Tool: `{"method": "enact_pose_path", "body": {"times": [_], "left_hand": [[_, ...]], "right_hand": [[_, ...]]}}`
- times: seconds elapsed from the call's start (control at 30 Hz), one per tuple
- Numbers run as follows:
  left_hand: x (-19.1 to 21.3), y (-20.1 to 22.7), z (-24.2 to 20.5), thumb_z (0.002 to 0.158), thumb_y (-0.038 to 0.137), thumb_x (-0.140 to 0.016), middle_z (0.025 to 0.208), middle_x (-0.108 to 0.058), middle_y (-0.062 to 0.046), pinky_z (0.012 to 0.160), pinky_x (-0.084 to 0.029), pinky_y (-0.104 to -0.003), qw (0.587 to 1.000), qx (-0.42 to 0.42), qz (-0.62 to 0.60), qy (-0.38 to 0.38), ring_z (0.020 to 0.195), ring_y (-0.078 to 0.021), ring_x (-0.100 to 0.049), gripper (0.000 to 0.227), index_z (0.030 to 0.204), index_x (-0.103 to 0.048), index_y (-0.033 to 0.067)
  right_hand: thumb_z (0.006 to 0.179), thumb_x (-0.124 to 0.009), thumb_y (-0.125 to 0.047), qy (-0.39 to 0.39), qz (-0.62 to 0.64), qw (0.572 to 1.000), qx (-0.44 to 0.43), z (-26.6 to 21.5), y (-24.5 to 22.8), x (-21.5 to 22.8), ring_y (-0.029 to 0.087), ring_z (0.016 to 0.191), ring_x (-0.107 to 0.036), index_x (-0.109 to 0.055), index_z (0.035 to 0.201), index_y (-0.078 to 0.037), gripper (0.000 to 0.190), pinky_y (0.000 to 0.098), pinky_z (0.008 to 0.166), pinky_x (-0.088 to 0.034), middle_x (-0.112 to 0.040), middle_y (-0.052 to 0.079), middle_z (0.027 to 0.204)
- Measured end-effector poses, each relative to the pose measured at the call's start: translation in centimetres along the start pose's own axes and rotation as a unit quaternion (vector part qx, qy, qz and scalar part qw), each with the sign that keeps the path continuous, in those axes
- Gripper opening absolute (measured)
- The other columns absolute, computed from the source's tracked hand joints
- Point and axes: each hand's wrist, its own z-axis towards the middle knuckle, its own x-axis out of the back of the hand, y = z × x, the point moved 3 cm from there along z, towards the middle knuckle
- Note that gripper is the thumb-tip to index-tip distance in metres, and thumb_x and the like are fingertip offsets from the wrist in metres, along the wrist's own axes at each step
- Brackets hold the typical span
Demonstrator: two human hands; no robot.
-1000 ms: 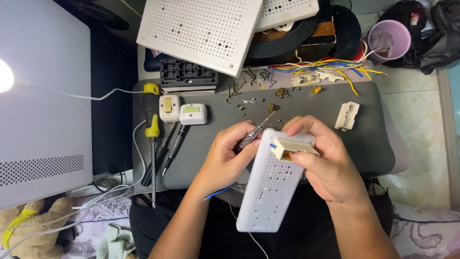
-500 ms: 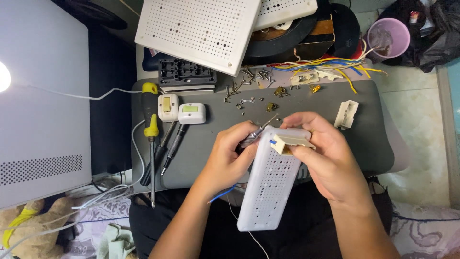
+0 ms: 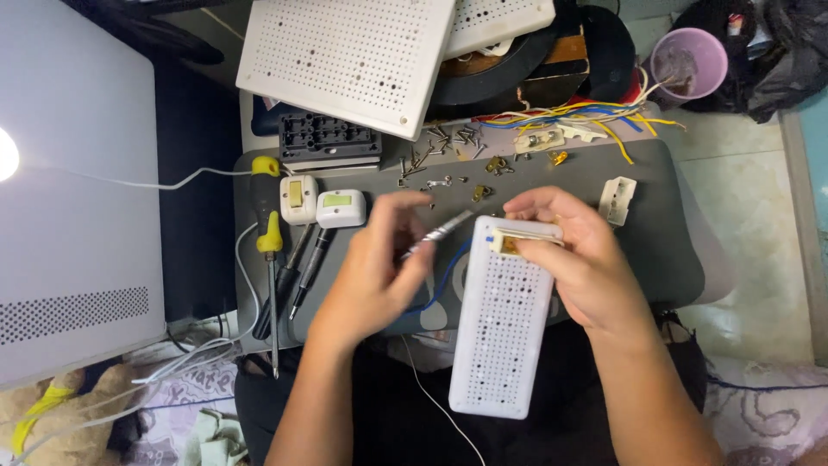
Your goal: The person assembles a white electrical socket by inserting wires into terminals and securing them with a screwdriver. They then use a yellow-handled tool to tighten the connections and handle additional socket components.
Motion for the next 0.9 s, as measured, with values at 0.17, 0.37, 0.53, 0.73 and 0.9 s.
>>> {"method": "enact_pose_path", "body": {"times": [0.17,0.37,0.53,0.73,0.9], "left_hand": [[1.6,2.5,-0.4,0.091,-0.008,-0.046,0.101,-0.054,-0.012,0.079,-0.045,-0.032,0.981,-0.146,0.104,0.073,0.089,-0.0241,-0.055,0.022,0.107,-0.058,0.0009],[1.8,0.9,-1.2,0.087,-0.013,-0.059,0.085,-0.075,-0.009,0.051,-0.052,-0.027,0.969,-0.16,0.049,0.179,0.05,-0.0166,-0.064,0.034,0.12,-0.054,-0.0049],[0.4,-0.7,-1.3,0.089,0.001,-0.065,0.086,-0.077,0.001,0.055,-0.055,-0.028,0.964,-0.088,0.149,0.201,0.063,-0.0188,-0.072,0.037,0.123,-0.053,0.0051],[-0.3,0.0,-0.6,0.09,-0.008,-0.062,0.091,-0.069,-0.012,0.069,-0.057,-0.037,0.942,-0.192,0.222,0.161,0.073,-0.029,-0.067,0.037,0.125,-0.049,-0.0042],[-1.3,-0.1,-0.7,0.083,0.0,-0.072,0.083,-0.072,-0.016,0.063,-0.058,-0.037,0.919,-0.33,-0.059,0.209,0.066,-0.0286,-0.065,0.045,0.12,-0.047,-0.0008]], "right_hand": [[0.076,-0.061,0.003,0.009,-0.079,0.997,-0.017,1.2,0.9,-0.8,0.011,0.076,-0.06,-0.063,0.097,-0.004,0.022,0.0215,0.064,-0.044,-0.062,0.005,0.088],[0.07,-0.06,0.004,0.013,-0.119,0.992,0.044,1.1,0.9,-1.4,0.016,0.084,-0.058,-0.069,0.098,-0.001,0.03,0.0296,0.076,-0.048,-0.062,0.01,0.084],[0.069,-0.059,0.004,0.003,-0.142,0.989,0.035,1.3,1.4,-1.3,0.016,0.083,-0.059,-0.069,0.099,-0.002,0.032,0.0294,0.076,-0.048,-0.063,0.009,0.083],[0.071,-0.058,0.005,0.01,-0.15,0.988,0.029,1.1,0.8,-1.8,0.016,0.082,-0.058,-0.068,0.098,-0.002,0.03,0.0295,0.075,-0.048,-0.063,0.01,0.082],[0.072,-0.057,0.006,-0.006,-0.152,0.987,0.04,1.3,1.3,-1.9,0.018,0.078,-0.059,-0.068,0.099,-0.001,0.03,0.0297,0.073,-0.049,-0.063,0.011,0.079]]}}
